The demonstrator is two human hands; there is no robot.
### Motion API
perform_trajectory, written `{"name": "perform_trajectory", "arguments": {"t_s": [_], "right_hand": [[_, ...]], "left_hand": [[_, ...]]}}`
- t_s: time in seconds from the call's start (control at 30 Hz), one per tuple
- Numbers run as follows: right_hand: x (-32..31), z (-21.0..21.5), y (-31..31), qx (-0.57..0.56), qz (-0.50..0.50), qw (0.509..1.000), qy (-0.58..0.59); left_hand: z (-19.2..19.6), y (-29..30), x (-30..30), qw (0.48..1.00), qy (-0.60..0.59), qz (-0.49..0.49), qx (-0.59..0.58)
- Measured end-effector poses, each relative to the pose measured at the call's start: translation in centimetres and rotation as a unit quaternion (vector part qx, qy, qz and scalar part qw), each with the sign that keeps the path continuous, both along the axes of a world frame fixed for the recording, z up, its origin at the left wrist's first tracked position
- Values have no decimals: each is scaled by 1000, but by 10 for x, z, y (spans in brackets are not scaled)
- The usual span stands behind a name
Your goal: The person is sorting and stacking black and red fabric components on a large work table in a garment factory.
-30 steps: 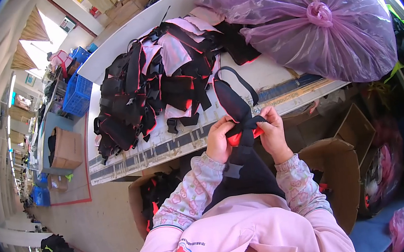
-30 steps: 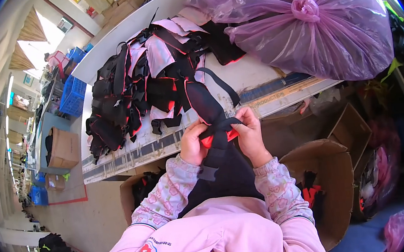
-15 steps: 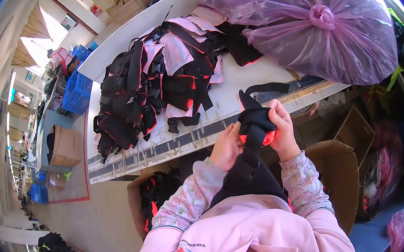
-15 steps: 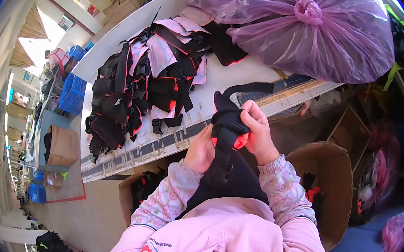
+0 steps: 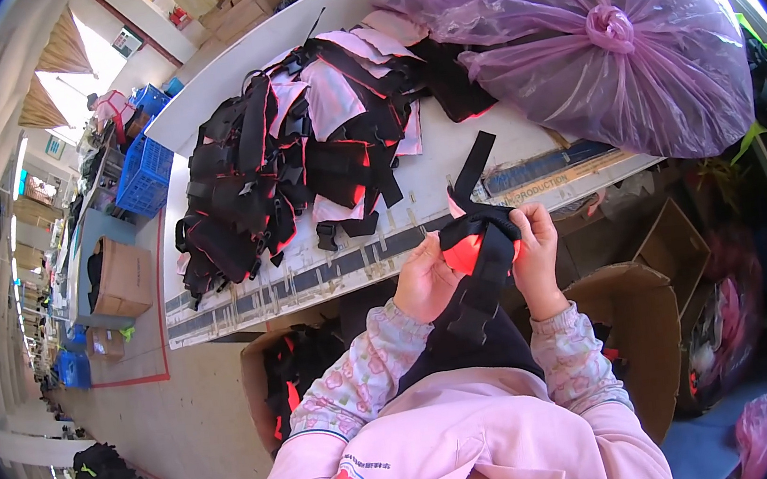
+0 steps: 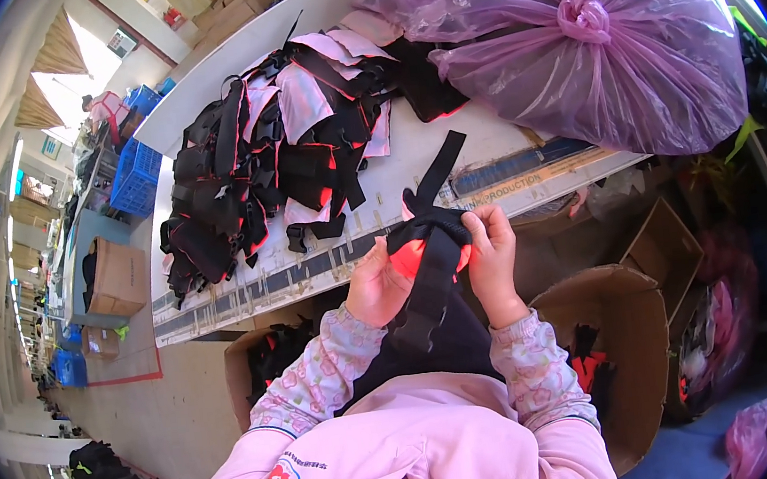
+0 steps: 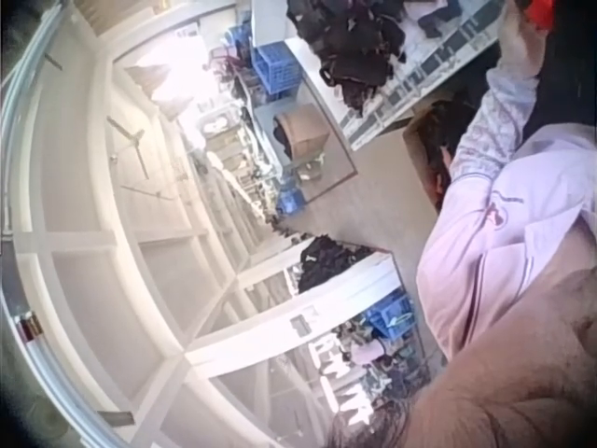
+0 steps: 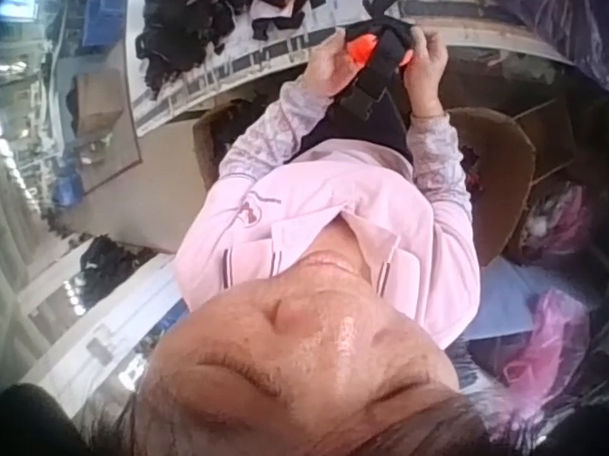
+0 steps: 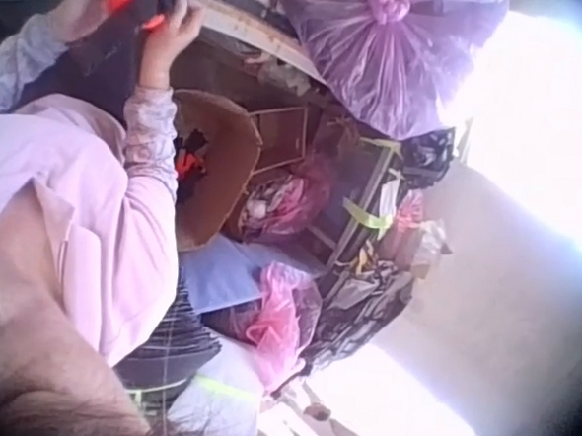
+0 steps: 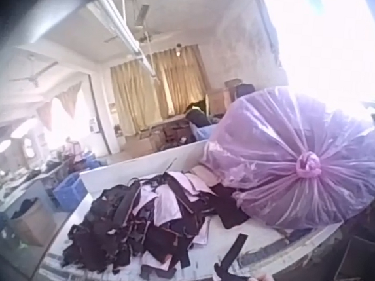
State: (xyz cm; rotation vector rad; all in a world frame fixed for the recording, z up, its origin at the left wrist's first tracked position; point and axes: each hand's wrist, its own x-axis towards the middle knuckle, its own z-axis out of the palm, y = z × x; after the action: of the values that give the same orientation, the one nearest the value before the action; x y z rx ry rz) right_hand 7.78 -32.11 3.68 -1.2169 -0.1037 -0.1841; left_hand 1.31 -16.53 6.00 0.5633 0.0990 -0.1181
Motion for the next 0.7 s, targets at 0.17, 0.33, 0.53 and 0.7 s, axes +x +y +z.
{"name": "perform_trajectory", "arguments": {"t_s": [0.17, 0.33, 0.53, 0.7], "right_hand": [[-13, 35, -1, 263, 189, 936, 139], [-11, 27, -6, 298, 267, 902, 161], [-30, 29, -2, 265, 367, 835, 313], [-41, 46, 18, 103, 228, 956, 156]], "left_hand": [[-9, 22, 4, 998, -37, -29, 44], [19, 8, 7, 998, -2, 30, 53], [16, 8, 22, 939, -134, 220, 228], [-10, 16, 22, 705, -149, 294, 628]]}}
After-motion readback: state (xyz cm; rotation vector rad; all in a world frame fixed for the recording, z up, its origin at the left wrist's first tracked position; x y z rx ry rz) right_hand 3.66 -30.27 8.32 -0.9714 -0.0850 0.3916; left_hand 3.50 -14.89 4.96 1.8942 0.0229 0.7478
